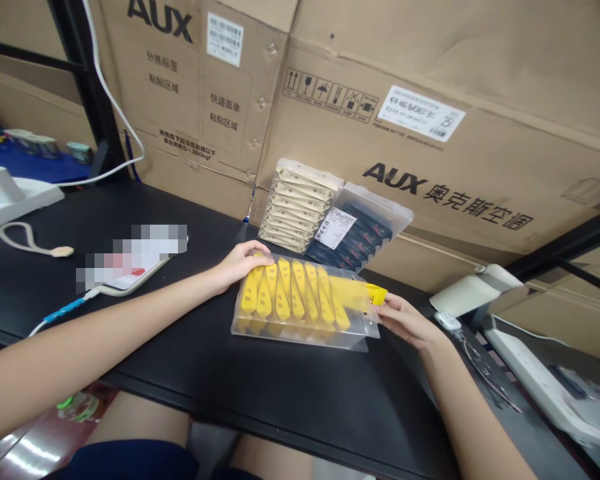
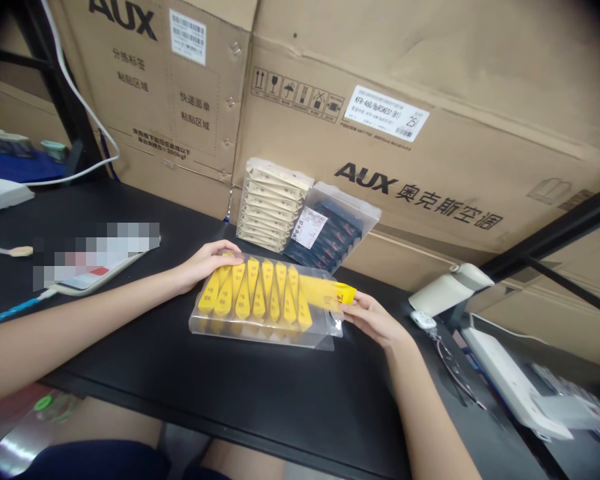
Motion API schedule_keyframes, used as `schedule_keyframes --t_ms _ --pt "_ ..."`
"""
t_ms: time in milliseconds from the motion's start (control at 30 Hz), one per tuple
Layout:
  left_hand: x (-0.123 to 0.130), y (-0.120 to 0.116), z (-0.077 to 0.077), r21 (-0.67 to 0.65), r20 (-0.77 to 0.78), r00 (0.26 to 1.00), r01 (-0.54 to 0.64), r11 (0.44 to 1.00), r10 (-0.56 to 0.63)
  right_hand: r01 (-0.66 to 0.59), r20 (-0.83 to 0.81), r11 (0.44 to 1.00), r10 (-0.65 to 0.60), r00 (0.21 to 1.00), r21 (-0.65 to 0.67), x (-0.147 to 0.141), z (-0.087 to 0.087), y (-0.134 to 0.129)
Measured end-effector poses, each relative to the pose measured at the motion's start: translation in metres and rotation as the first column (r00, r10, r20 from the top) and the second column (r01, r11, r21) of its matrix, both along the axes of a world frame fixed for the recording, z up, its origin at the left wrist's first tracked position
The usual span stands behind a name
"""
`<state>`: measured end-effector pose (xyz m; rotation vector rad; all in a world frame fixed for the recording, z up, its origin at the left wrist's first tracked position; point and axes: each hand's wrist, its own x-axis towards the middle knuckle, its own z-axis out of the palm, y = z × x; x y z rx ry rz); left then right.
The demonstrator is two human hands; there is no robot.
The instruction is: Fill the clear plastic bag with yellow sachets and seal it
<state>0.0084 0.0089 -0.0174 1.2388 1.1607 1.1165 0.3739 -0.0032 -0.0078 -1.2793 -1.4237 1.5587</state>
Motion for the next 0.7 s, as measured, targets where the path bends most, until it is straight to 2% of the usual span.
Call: schedule_keyframes --t_ms 267,533,600,633,700 --pt "0.000 0.002 -0.003 0.033 -0.026 1.000 0.012 0.999 -0.011 -0.105 0.103 0.994 0.100 0.990 0.041 -0.011 0.001 -0.003" --pt "-0.002 0.002 -0.002 0.080 -0.115 0.993 0.028 0.996 -0.019 -0.308 0.116 0.951 0.309 0.944 -0.028 -0.003 0.006 -0.008" --pt "-0.002 0.003 -0.003 0.106 -0.147 0.989 0.035 0.994 -0.020 -0.283 0.139 0.959 0.280 0.950 0.007 -0.002 0.005 -0.006" --pt "-0.002 0.003 -0.004 0.119 -0.160 0.987 0.037 0.992 -0.017 -0.229 0.153 0.972 0.220 0.963 0.043 -0.001 0.004 -0.003" --pt "-0.001 0.003 -0.005 0.141 -0.179 0.984 0.040 0.989 -0.014 -0.048 0.204 0.984 0.013 0.979 0.169 0.005 0.000 0.004"
